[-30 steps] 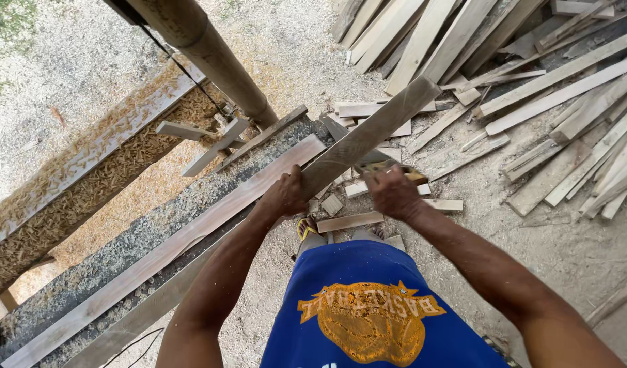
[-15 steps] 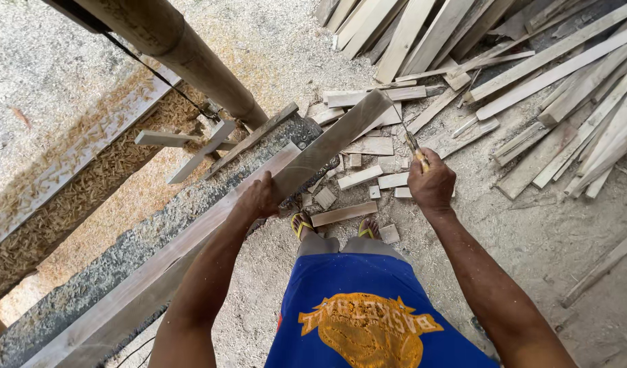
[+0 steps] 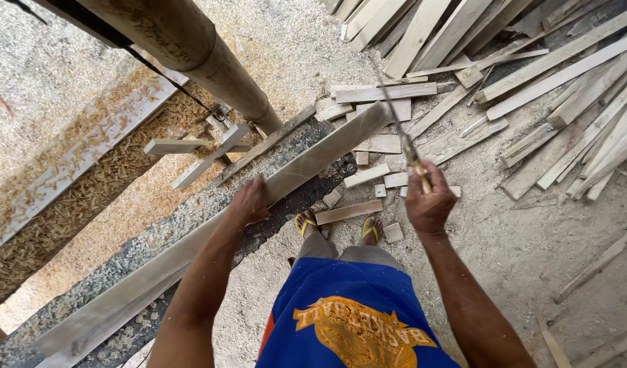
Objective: The person measures a wooden plank with a tape measure, marks it with a pencil, and saws the plank with a hand saw on a workbench. They reposition the plank, saw additional pieces, and move cut strips aside on the sawdust-covered floor.
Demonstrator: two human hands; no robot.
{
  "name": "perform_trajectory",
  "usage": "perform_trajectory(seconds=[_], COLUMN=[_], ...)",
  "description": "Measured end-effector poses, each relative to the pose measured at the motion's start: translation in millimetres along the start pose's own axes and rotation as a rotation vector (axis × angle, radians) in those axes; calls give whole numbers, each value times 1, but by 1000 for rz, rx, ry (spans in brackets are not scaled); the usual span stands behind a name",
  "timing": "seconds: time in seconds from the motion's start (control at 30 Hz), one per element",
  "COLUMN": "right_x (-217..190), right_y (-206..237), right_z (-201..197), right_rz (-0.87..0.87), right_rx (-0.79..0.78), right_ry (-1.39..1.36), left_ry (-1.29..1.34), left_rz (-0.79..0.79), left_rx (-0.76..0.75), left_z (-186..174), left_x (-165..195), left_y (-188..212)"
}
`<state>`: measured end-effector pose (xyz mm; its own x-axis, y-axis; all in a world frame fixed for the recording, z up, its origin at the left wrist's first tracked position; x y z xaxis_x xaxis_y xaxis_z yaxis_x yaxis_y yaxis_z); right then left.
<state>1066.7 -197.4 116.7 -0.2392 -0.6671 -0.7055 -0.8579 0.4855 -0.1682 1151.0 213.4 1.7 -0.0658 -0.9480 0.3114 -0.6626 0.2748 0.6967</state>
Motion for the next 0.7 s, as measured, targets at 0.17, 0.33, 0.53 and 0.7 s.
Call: perform_trajectory(seconds=[0.17, 0.33, 0.53, 0.7], right_x=[-17, -10, 9, 26], right_y=[17, 8, -19, -50], right_z=[37, 64, 72, 58], right_rz=[-94, -65, -71, -196], right_rx=[-98, -220, -310, -449], right_ry=[-161, -204, -286, -440], left_ry=[-197, -119, 130, -61], left_rz=[-91, -161, 93, 233], left_rx=[18, 177, 513, 680], left_z=[13, 11, -3, -6], left_x=[-34, -7, 154, 214], left_y=[22, 24, -88, -156])
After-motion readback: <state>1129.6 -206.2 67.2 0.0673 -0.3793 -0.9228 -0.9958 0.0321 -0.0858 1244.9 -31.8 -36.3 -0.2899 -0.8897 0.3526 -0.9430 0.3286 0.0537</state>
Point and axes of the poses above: each hand's wrist, its own y-axis away from the middle knuckle, its own z-axis out of the palm, x = y × z, the point moved 3 cm from there along -y, towards the middle knuckle
